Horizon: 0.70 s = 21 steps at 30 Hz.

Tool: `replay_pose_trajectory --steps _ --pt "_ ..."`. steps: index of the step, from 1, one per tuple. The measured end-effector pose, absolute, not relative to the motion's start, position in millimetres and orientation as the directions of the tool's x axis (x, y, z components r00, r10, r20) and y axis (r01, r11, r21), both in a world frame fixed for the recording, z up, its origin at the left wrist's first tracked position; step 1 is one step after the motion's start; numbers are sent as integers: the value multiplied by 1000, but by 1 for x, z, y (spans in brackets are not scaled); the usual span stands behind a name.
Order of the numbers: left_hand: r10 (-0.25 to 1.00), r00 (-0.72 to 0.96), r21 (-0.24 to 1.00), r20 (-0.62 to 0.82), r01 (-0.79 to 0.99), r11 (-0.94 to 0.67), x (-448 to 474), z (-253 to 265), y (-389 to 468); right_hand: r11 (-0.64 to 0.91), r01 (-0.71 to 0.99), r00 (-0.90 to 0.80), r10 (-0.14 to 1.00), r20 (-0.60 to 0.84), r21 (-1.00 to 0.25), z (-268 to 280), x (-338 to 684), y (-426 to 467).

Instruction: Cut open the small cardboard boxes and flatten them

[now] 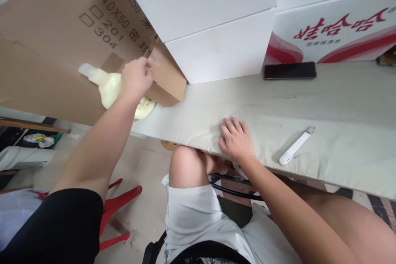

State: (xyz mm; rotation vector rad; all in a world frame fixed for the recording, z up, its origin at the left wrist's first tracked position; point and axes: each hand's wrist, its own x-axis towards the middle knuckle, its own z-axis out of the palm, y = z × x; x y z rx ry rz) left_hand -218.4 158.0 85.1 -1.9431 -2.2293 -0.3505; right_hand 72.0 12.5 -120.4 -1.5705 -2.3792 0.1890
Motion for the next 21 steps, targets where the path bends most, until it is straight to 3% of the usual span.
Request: replay_pose_trajectory --steps 5,8,12,14,16,18,21 --pt "960 -76 38 268 997 68 -200 92 134 396 879 -366 917 159 -265 -121 73 13" --pt "971 51 15 235 998 -56 -173 89 100 396 878 -366 917 156 -267 -122 73 13" --pt "935 321 123 154 932 -340 -135 89 45 394 879 -366 918 152 -269 -121 73 13" --pt "875 417 195 245 863 -466 -129 92 31 392 881 -363 919 152 -266 -120 73 13" --pt "829 382 243 408 830 -502 -139 93 36 392 881 -363 919 152 -266 -120 73 13" --pt "832 208 328 514 849 -415 -160 88 60 393 879 -364 919 155 -268 -120 73 13" --pt "891 -78 566 447 796 -214 -197 67 108 398 876 -364 916 167 -271 -121 73 12"
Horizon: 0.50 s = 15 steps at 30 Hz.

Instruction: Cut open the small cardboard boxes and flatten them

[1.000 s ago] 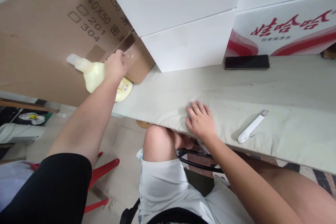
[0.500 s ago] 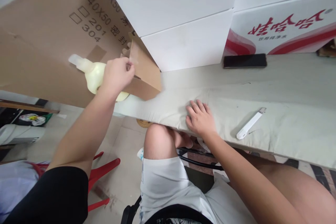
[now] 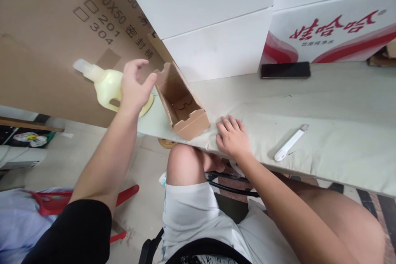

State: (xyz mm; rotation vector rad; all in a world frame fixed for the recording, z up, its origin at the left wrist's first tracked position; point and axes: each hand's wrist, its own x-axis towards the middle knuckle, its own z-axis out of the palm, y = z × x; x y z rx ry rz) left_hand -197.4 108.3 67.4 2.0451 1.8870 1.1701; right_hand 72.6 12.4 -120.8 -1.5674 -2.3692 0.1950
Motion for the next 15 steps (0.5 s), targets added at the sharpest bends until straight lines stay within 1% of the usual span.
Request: replay_pose_trajectory --steps 2,3,4,6,8,10,12,15 --pt "952 -179 742 247 667 -68 -214 50 131 404 873 -365 913 183 -272 -122 73 13" --pt "965 -188 778 182 628 -25 -218 43 137 408 871 -366 911 192 -275 -123 73 13" --pt "971 -186 788 151 615 -5 -219 37 140 411 867 -365 908 204 -280 -123 73 14" --pt "971 -189 769 150 639 6 -215 29 137 422 852 -360 902 238 -310 -125 74 15" --pt "961 -214 738 176 675 15 -206 25 130 441 815 -347 891 293 -376 -126 77 16" --pt "951 -242 723 191 691 31 -195 24 124 490 738 -320 860 398 -464 -122 82 13" --pt "946 -258 704 198 709 45 -184 23 119 558 631 -259 806 532 -539 -112 88 6" --pt "940 -274 696 205 716 57 -163 20 110 663 477 -165 712 683 -576 -86 96 -11"
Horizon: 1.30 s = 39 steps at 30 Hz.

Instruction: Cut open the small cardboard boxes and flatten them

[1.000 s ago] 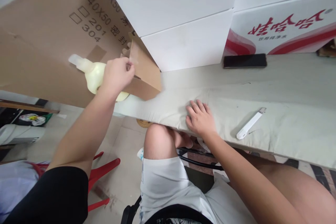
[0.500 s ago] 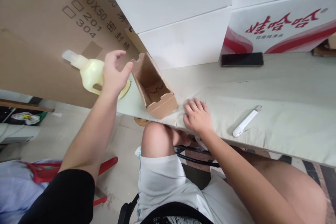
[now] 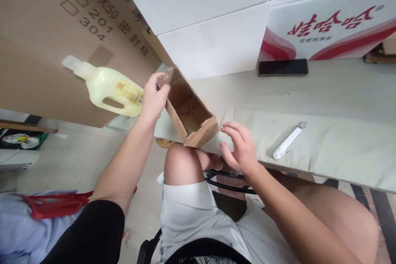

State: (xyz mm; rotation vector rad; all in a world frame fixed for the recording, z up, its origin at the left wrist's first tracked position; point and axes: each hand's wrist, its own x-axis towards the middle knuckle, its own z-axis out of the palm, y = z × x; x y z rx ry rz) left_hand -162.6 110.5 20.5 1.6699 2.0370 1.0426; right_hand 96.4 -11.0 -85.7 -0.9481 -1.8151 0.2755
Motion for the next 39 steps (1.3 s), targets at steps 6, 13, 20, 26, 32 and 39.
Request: replay_pose_trajectory --steps 6,13,20,26,32,39 --pt "956 -217 750 199 661 -6 -115 15 89 711 481 -167 649 742 -514 -45 113 -34" --pt "981 -162 844 110 536 -6 -108 14 68 475 657 -129 836 534 -585 -36 139 -48" --pt "998 10 884 69 463 -66 -107 18 21 429 623 -59 860 507 -654 -34 143 -56" --pt "980 194 865 -46 499 -58 -106 33 -5 427 553 -14 863 505 -715 -47 162 -57" --pt "984 177 856 -24 512 -71 -102 13 5 304 578 35 918 395 -757 -50 170 -55" --pt "977 147 771 157 599 -214 -91 -13 20 334 516 138 877 461 -789 -62 162 -53"
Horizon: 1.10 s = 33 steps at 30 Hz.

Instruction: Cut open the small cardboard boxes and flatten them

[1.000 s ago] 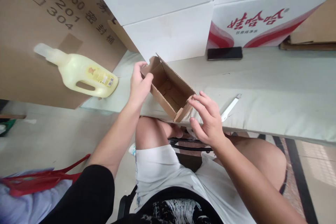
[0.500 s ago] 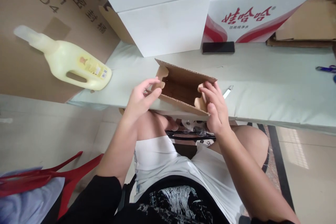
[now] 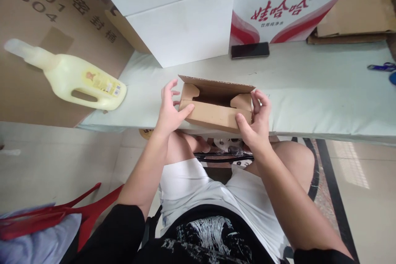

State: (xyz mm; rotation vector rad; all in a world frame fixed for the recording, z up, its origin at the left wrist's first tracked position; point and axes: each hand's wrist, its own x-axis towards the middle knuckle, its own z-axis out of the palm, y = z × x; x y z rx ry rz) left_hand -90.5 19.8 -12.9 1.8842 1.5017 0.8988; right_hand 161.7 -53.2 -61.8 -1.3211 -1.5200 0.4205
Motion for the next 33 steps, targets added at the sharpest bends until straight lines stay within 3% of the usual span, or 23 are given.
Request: replay_pose_trajectory --steps 4,8,13,19,23,27,33 --pt "931 266 707 251 606 -364 -83 -11 22 283 573 106 905 412 -769 -60 163 -53" --pt "930 239 703 279 608 -367 -79 -14 24 320 549 92 895 436 -772 -59 164 -51" --pt "923 230 665 309 642 -382 -83 -24 24 221 584 150 917 371 -781 -57 164 -54" --pt "895 243 460 373 790 -406 -80 -21 7 231 582 168 904 393 -780 -57 163 -53" --pt "915 334 316 225 864 -393 -60 4 -17 234 596 163 902 401 -768 -59 164 -53" --pt "853 522 259 -6 825 -503 -38 24 -21 216 576 195 901 389 -788 -57 163 -53" --pt "799 595 190 -89 797 -573 -26 22 5 206 543 226 898 378 -814 -55 161 -53"
